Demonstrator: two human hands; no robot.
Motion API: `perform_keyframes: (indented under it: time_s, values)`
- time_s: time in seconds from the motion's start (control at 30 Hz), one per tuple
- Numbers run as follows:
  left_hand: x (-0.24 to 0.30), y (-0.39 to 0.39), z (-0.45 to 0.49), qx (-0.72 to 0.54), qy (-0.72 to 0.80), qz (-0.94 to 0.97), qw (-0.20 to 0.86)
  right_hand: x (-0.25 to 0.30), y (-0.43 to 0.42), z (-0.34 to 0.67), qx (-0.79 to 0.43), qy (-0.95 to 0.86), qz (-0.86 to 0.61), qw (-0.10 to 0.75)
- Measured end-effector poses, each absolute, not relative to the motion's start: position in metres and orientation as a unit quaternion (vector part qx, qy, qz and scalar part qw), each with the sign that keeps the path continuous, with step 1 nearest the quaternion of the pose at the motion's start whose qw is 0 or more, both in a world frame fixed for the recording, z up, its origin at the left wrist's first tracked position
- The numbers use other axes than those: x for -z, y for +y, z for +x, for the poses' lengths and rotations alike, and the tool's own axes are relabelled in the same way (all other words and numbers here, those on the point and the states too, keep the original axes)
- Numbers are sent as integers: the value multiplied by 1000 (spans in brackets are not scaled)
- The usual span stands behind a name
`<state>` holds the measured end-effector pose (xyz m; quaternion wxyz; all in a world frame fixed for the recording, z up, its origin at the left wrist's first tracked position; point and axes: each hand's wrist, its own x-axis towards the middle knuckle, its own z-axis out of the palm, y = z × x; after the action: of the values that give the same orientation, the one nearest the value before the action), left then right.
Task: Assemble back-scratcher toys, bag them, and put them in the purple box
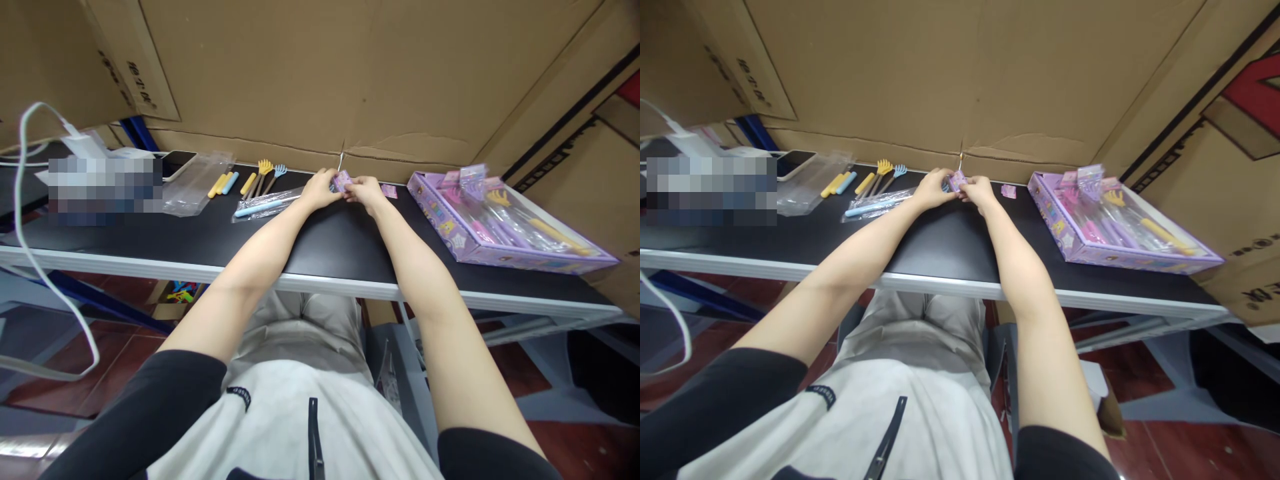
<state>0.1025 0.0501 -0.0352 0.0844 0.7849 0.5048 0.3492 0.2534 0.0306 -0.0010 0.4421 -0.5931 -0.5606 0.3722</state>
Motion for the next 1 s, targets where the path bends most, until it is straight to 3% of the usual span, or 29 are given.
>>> perform_keyframes:
  time_s: [0.2, 0.43, 0.6, 0.77, 1.0]
  values:
    - [33, 50, 103, -340, 492, 790, 138, -4, 23, 253, -394, -535, -610, 432]
    - [4, 43, 84, -286, 584, 725, 226, -3, 31, 259, -372, -486, -622, 489]
    - [-11, 26, 54, -252, 578, 672, 387, -1, 40, 266, -352, -459, -614, 537]
    - [-6, 11, 43, -347, 550, 601, 464, 4, 50, 268, -345, -472, -588, 559]
    - [-4, 23, 48, -590, 504, 433, 459, 11, 58, 263, -354, -538, -541, 540]
